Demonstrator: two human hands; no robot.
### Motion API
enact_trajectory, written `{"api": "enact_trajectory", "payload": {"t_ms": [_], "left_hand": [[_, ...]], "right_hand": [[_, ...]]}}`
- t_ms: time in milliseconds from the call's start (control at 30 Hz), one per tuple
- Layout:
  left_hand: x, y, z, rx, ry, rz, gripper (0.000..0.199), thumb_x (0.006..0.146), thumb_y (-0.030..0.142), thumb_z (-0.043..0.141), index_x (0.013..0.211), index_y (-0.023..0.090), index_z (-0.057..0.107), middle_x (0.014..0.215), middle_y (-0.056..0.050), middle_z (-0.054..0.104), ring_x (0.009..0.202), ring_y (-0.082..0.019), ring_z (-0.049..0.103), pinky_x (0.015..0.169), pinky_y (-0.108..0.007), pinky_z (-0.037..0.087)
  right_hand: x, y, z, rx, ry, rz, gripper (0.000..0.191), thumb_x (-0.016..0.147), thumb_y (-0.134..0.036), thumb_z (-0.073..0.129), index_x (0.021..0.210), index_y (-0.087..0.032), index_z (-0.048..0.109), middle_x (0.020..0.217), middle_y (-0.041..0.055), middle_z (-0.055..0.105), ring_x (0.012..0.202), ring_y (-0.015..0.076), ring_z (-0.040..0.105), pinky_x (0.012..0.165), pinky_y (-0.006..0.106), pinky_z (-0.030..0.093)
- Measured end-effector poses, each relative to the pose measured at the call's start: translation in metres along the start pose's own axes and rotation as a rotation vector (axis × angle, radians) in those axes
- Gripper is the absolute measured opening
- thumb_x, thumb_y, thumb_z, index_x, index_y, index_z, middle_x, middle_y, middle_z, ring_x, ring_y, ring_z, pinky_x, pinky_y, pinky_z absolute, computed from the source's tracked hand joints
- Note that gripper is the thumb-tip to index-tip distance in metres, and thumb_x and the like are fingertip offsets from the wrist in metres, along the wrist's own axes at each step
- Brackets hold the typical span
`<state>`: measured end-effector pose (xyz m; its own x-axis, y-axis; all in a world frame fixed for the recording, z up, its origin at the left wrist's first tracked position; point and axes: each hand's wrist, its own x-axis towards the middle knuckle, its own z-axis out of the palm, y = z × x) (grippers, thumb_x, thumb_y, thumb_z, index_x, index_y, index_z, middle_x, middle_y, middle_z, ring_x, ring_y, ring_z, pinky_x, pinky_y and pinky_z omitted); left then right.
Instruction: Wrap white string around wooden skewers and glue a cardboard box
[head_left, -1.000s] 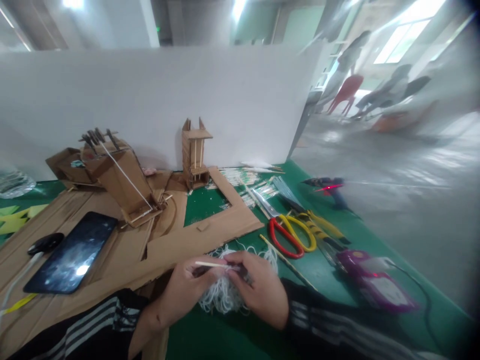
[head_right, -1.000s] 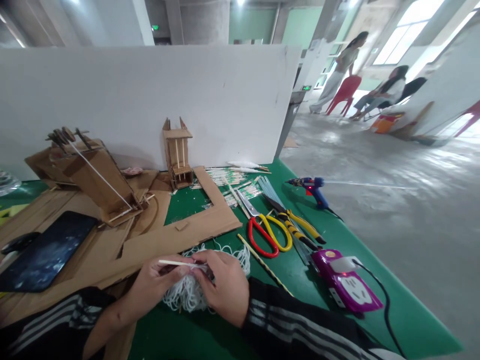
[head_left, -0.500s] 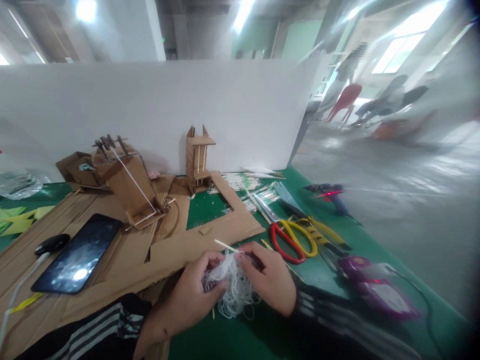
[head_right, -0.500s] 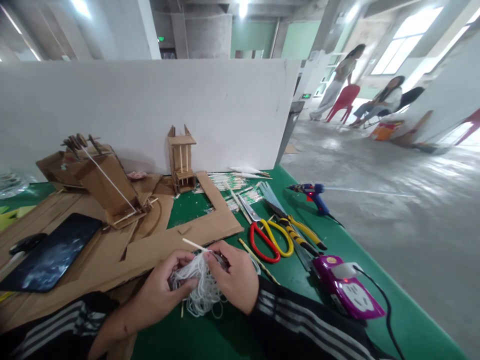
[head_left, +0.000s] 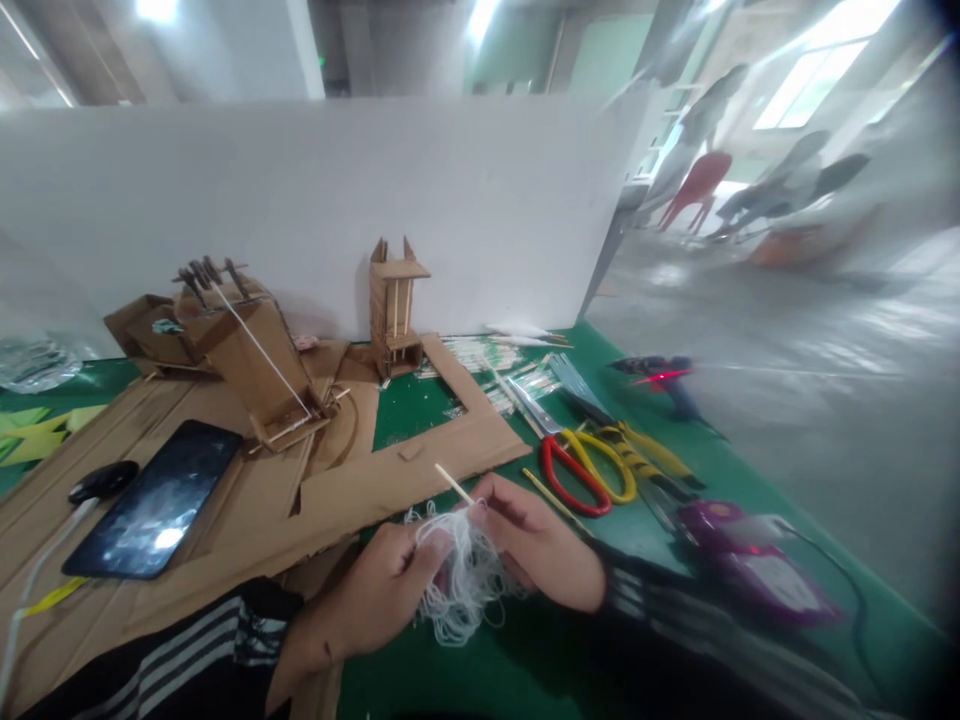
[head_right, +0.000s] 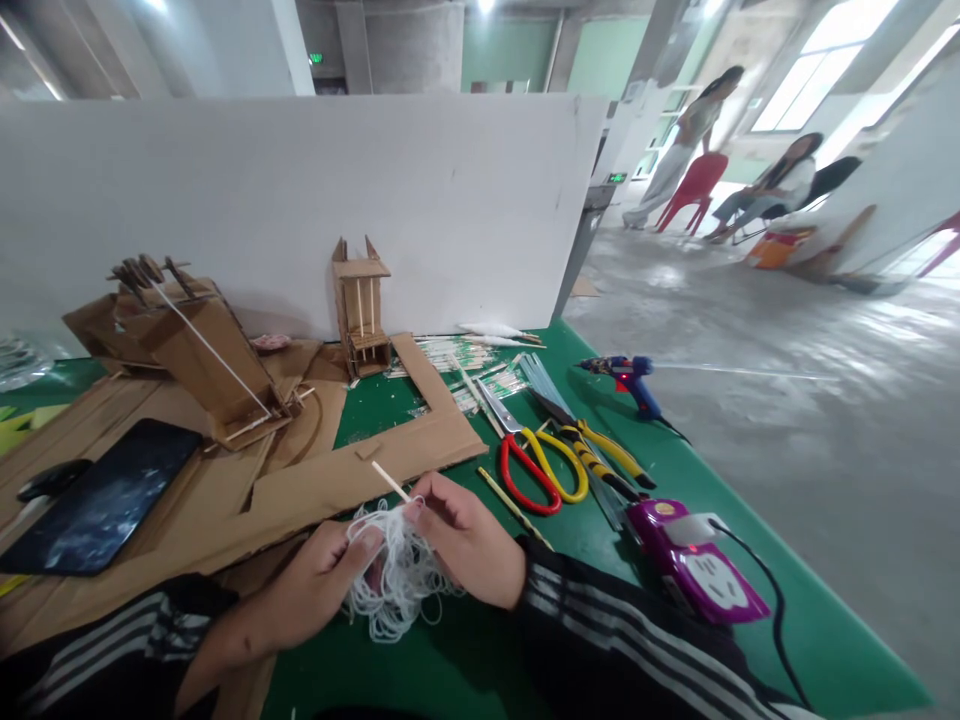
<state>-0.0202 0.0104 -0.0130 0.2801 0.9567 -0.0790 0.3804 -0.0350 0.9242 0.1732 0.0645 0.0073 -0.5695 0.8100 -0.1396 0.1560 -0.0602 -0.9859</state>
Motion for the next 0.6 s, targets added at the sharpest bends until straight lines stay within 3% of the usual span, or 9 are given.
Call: {"api": "enact_trajectory", "payload": {"t_ms": [67, 133, 300, 467, 600], "left_hand": [[0.0006, 0.0020, -0.0011, 0.006, 0.019, 0.001, 0.044, 0.095, 0.043, 0.033, 0.064, 0.018, 0.051, 0.061, 0.001, 0.051, 0.058, -0.014, 0.044, 0.059, -0.024, 0.036], [0.0015, 0.0031, -0.0016, 0.009, 0.025, 0.006, 0.043, 0.095, 0.045, 0.032, 0.066, 0.018, 0.050, 0.062, 0.001, 0.049, 0.059, -0.014, 0.043, 0.058, -0.024, 0.035], [0.0024, 0.0017, -0.0005, 0.002, -0.008, 0.014, 0.042, 0.095, 0.045, 0.032, 0.068, 0.018, 0.049, 0.063, 0.001, 0.049, 0.059, -0.013, 0.043, 0.058, -0.024, 0.035], [0.0008, 0.0021, -0.0003, -0.139, -0.054, -0.015, 0.036, 0.093, 0.047, 0.041, 0.079, 0.017, 0.054, 0.067, 0.002, 0.049, 0.060, -0.012, 0.041, 0.056, -0.022, 0.035], [-0.0005, 0.0054, -0.0014, -0.283, -0.086, -0.054, 0.033, 0.090, 0.046, 0.048, 0.085, 0.015, 0.058, 0.073, -0.001, 0.054, 0.064, -0.012, 0.045, 0.060, -0.022, 0.039]], "right_hand": [[0.0002, 0.0028, 0.0002, 0.153, -0.100, 0.122, 0.031, 0.088, -0.051, 0.051, 0.085, -0.021, 0.044, 0.055, -0.0104, 0.044, 0.028, 0.0016, 0.029, 0.027, 0.015, 0.016], [0.0017, 0.0060, -0.0002, 0.267, -0.132, 0.187, 0.033, 0.086, -0.053, 0.053, 0.084, -0.022, 0.042, 0.051, -0.0119, 0.044, 0.025, 0.0019, 0.029, 0.024, 0.013, 0.012], [0.0062, 0.0111, 0.0003, 0.405, -0.116, 0.266, 0.033, 0.083, -0.051, 0.057, 0.082, -0.023, 0.041, 0.042, -0.0138, 0.043, 0.022, 0.0026, 0.026, 0.021, 0.011, 0.015], [0.0035, 0.0095, 0.0052, 0.408, -0.065, 0.282, 0.032, 0.083, -0.050, 0.056, 0.082, -0.022, 0.041, 0.041, -0.0135, 0.043, 0.022, 0.0023, 0.026, 0.021, 0.011, 0.017], [0.0022, 0.0085, 0.0087, 0.511, -0.126, 0.299, 0.035, 0.082, -0.051, 0.058, 0.080, -0.022, 0.039, 0.039, -0.0136, 0.043, 0.022, 0.0025, 0.024, 0.020, 0.011, 0.020]]}}
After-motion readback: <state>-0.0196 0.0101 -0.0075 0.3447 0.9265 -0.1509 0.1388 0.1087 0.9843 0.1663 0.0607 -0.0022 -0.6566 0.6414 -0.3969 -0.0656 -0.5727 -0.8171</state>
